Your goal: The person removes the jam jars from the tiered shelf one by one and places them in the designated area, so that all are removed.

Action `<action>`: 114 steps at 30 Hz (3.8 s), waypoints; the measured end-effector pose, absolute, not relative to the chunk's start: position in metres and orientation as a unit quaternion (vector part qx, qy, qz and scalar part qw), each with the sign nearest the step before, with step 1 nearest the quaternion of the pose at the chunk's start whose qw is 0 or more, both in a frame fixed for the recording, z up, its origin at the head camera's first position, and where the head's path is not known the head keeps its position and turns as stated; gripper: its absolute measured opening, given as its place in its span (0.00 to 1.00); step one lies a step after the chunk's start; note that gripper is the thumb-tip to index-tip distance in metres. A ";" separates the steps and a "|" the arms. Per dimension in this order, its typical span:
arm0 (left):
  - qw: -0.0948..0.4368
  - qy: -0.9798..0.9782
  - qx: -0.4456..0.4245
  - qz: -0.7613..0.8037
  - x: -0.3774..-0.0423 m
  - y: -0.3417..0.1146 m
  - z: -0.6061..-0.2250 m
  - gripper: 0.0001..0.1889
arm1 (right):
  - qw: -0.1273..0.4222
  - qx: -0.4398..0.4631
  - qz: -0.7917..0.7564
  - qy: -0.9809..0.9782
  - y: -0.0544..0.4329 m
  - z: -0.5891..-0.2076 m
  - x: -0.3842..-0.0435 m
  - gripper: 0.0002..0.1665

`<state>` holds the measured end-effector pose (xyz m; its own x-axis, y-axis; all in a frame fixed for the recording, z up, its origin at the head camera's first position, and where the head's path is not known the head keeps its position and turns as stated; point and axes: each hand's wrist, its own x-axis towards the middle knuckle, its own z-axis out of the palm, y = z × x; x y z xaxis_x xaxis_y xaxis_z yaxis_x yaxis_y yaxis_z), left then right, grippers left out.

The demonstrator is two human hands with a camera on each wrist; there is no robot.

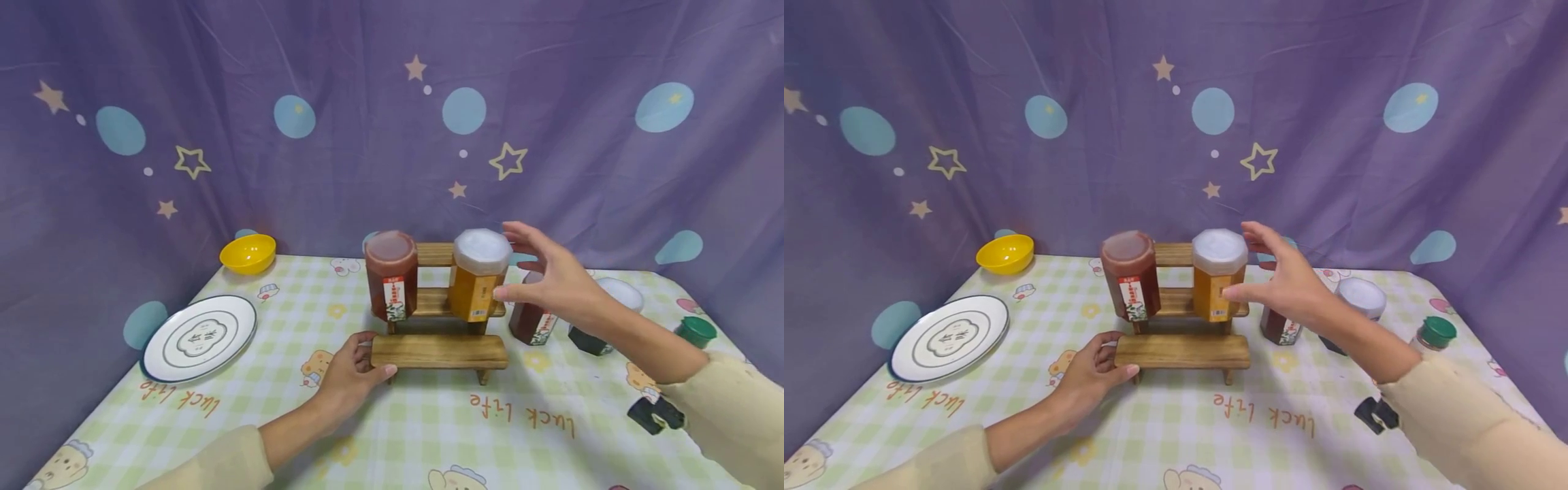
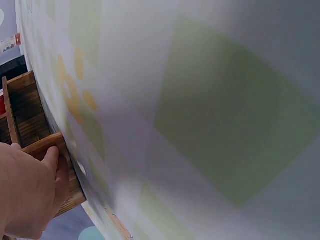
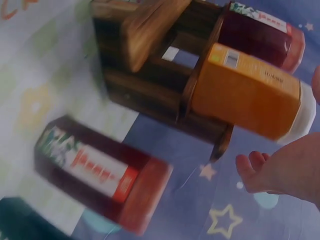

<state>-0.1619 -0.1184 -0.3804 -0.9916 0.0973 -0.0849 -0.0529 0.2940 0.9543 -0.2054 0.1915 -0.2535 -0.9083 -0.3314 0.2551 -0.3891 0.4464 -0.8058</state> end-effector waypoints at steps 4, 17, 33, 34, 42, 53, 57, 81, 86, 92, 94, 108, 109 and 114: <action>0.064 0.800 0.014 0.596 -0.162 -0.117 -0.380 0.36 | 0.029 0.207 0.479 -0.853 0.177 -0.253 -0.210 0.56; 0.057 0.803 0.015 0.593 -0.162 -0.117 -0.380 0.36 | 0.040 0.177 0.436 -0.882 0.169 -0.250 -0.219 0.51; 0.062 0.801 0.011 0.595 -0.160 -0.115 -0.379 0.36 | 0.051 0.161 0.450 -0.877 0.171 -0.248 -0.215 0.51; 0.063 0.802 0.010 0.594 -0.160 -0.115 -0.379 0.36 | 0.055 0.160 0.445 -0.879 0.172 -0.247 -0.212 0.51; 0.067 0.803 0.009 0.592 -0.161 -0.118 -0.379 0.36 | 0.071 0.163 0.450 -0.875 0.181 -0.240 -0.187 0.49; 0.061 0.804 0.006 0.592 -0.161 -0.116 -0.378 0.37 | 0.086 0.156 0.452 -0.874 0.197 -0.248 -0.167 0.49; 0.061 0.804 0.005 0.591 -0.161 -0.116 -0.378 0.36 | 0.093 0.140 0.442 -0.881 0.210 -0.253 -0.155 0.50; 0.062 0.808 0.003 0.585 -0.163 -0.116 -0.382 0.36 | 0.092 0.051 0.386 -0.916 0.273 -0.313 -0.138 0.51; 0.059 0.804 0.005 0.592 -0.163 -0.116 -0.381 0.36 | 0.096 0.041 0.383 -0.918 0.277 -0.329 -0.141 0.48; 0.057 0.801 0.005 0.596 -0.161 -0.115 -0.379 0.36 | 0.108 0.041 0.372 -0.921 0.277 -0.344 -0.143 0.45; 0.058 0.801 0.005 0.596 -0.161 -0.115 -0.379 0.36 | 0.108 0.041 0.369 -0.922 0.277 -0.346 -0.144 0.45; 0.059 0.799 0.007 0.598 -0.160 -0.116 -0.379 0.36 | 0.110 0.051 0.365 -0.923 0.276 -0.347 -0.147 0.45; 0.059 0.799 0.006 0.598 -0.160 -0.116 -0.379 0.36 | 0.107 0.051 0.366 -0.923 0.276 -0.347 -0.147 0.45; 0.061 0.803 0.008 0.593 -0.160 -0.116 -0.379 0.37 | 0.104 0.049 0.371 -0.921 0.276 -0.348 -0.147 0.46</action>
<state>-0.1595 -0.1160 -0.3792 -0.9924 0.0851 -0.0890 -0.0602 0.2956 0.9534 -0.1469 0.2760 -0.3483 -0.9738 -0.0125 0.2271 -0.1665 0.7195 -0.6742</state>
